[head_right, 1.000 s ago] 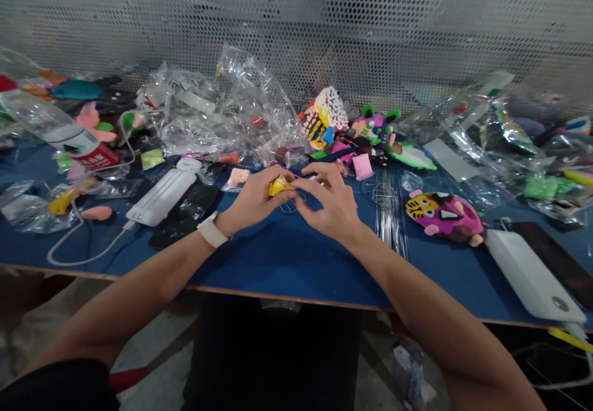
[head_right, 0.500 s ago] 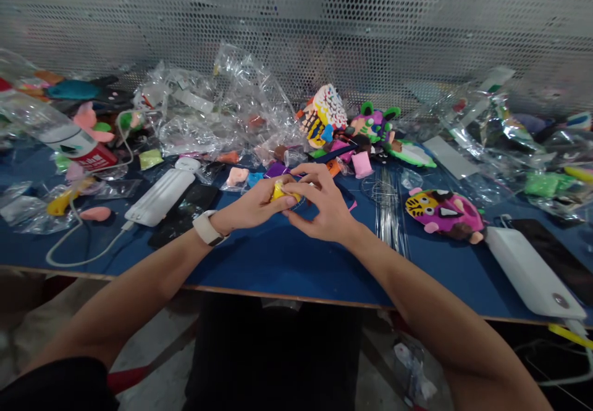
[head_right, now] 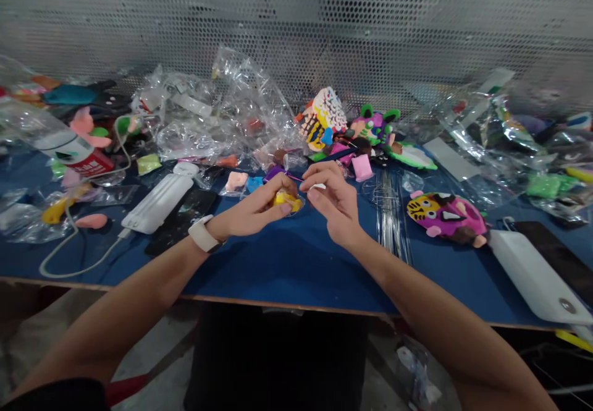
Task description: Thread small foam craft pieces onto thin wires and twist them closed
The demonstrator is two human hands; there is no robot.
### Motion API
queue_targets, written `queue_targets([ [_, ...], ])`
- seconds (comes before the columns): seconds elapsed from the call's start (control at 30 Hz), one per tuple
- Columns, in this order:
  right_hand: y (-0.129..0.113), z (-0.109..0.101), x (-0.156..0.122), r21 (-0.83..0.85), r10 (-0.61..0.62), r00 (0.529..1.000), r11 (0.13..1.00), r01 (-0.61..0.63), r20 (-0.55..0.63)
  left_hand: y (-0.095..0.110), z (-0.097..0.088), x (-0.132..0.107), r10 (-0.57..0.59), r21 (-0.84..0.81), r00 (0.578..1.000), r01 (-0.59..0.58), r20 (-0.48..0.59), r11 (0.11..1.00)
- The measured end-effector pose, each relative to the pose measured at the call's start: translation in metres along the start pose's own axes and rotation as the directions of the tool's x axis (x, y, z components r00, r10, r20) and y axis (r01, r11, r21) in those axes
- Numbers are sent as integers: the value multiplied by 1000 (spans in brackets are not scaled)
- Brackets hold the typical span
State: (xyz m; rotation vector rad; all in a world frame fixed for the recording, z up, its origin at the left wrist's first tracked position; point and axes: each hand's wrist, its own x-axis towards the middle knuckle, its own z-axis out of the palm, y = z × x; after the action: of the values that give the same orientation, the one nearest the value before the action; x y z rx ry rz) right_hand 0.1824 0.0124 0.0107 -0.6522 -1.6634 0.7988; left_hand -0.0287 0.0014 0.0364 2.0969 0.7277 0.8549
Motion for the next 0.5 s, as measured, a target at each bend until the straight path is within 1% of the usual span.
queue_targets([
  [0.07, 2, 2, 2, 51, 6, 1000, 999, -6, 15, -1, 0, -1, -21, 23, 999, 21, -37, 1000],
  [0.17, 4, 5, 4, 81, 34, 999, 996, -35, 8, -4, 2, -1, -39, 63, 993, 47, -114, 997],
  [0.3, 2, 6, 7, 104, 59, 998, 993, -59, 2, -8, 2, 2, 19, 162, 975, 17, -220, 987],
  [0.4, -1, 5, 8, 44, 86, 996, 995, -86, 8, -9, 1, 4, 86, 247, 957, -16, -277, 969],
  [0.5, -3, 5, 7, -93, 72, 997, 993, -70, 23, -11, 2, 4, 120, 313, 955, -31, -269, 949],
])
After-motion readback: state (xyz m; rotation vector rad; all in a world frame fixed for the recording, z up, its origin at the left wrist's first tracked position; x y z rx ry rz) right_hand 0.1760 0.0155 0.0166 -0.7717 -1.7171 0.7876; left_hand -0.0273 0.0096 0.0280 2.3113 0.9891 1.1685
